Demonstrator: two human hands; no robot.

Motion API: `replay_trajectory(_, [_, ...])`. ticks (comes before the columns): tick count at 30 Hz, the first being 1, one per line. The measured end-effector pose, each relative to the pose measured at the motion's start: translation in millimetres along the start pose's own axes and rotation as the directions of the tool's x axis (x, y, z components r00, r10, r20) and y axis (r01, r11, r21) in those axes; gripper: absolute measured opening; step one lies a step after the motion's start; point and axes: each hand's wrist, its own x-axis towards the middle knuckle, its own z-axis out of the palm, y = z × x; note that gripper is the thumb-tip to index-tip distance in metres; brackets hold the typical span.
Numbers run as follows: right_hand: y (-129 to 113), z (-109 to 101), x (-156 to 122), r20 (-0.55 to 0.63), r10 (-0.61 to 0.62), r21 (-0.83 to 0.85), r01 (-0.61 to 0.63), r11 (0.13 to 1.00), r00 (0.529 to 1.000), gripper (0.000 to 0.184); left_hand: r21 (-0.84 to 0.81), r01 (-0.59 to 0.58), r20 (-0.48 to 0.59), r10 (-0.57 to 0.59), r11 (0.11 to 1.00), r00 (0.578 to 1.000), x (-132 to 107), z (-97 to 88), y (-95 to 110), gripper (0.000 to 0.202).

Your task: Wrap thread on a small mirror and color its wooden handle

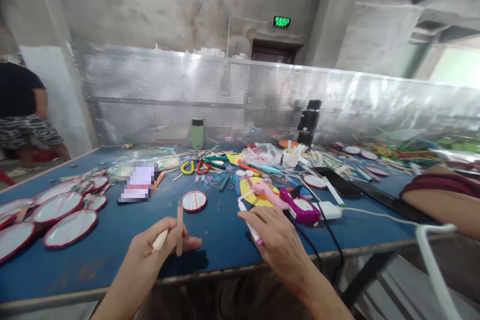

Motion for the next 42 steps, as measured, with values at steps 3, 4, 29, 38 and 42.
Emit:
replay_trajectory(3, [4,-2,11,0.107,-0.044,-0.129,0.058,0.990,0.993,0.025,0.059,-0.023,0.001,0.023,0.998,1.000,0,0.7,-2,0.035])
replay_trajectory(4, [3,-1,16,0.145,-0.048,-0.165,0.072,0.984,0.988,0.024,0.071,-0.024,0.014,0.023,0.997,1.000,0,0.1,-3,0.035])
replay_trajectory(29, [77,45,136,0.641,0.026,-0.190,0.127,0.973,0.767,0.041,0.084,-0.018,0.023,0.016,0.996,1.000,-1,-0.2,0,0.043])
replay_trajectory(38, [101,-3,152,0.539,0.057,-0.239,0.087,0.967,0.841,0.018,0.106,-0.019,0.011,0.018,0.994,1.000,-2,0.1,-1,0.039])
replay_trajectory(42, [101,10,137,0.593,0.010,-0.193,0.131,0.972,0.805,0.020,0.100,-0.026,0.012,0.025,0.995,1.000,-2,0.0,-2,0.037])
